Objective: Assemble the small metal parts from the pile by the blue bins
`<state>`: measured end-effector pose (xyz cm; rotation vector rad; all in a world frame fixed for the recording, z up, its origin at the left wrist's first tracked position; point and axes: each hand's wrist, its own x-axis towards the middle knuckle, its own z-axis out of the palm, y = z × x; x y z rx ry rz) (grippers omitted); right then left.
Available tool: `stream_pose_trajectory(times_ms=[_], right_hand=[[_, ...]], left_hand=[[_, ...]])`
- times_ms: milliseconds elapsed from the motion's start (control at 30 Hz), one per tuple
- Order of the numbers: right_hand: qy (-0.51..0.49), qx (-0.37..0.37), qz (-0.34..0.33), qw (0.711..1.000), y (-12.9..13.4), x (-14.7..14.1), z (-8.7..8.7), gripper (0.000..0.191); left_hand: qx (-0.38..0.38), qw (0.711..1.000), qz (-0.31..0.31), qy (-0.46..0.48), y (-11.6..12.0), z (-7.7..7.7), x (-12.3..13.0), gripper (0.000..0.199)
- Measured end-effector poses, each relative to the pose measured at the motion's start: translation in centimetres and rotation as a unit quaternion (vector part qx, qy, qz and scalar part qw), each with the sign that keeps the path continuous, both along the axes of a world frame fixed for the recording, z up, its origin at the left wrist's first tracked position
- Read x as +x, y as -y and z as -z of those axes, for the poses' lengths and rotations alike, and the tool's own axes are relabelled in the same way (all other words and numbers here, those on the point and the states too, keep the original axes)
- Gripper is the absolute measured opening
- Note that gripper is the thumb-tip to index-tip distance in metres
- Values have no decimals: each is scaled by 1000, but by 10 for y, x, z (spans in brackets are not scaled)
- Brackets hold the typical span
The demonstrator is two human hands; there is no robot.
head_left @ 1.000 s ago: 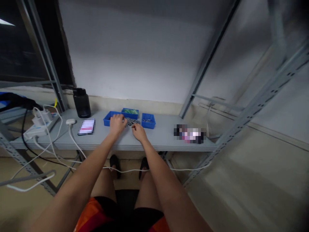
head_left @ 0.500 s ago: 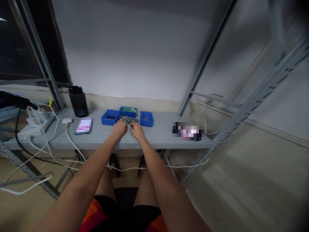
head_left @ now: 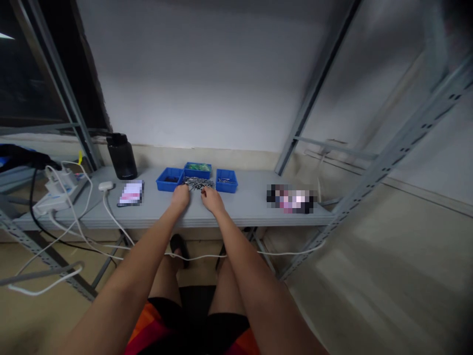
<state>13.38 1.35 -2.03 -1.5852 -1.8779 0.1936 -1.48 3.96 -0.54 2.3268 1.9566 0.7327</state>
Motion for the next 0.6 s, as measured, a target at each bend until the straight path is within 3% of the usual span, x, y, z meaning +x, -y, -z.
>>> stream_pose_trajectory(times_ms=[233,433,600], right_hand=[[-6,8,-5,1000,0,1,0,24],[-2,28,-52,998,1,2,2,29],[13,15,-65,998,0,4,2,22]], left_hand=[[26,996,0,85,10,5,-8,33],[24,982,130,134,14,14,-7,17],[22,979,151,133,10,19,-8,14]])
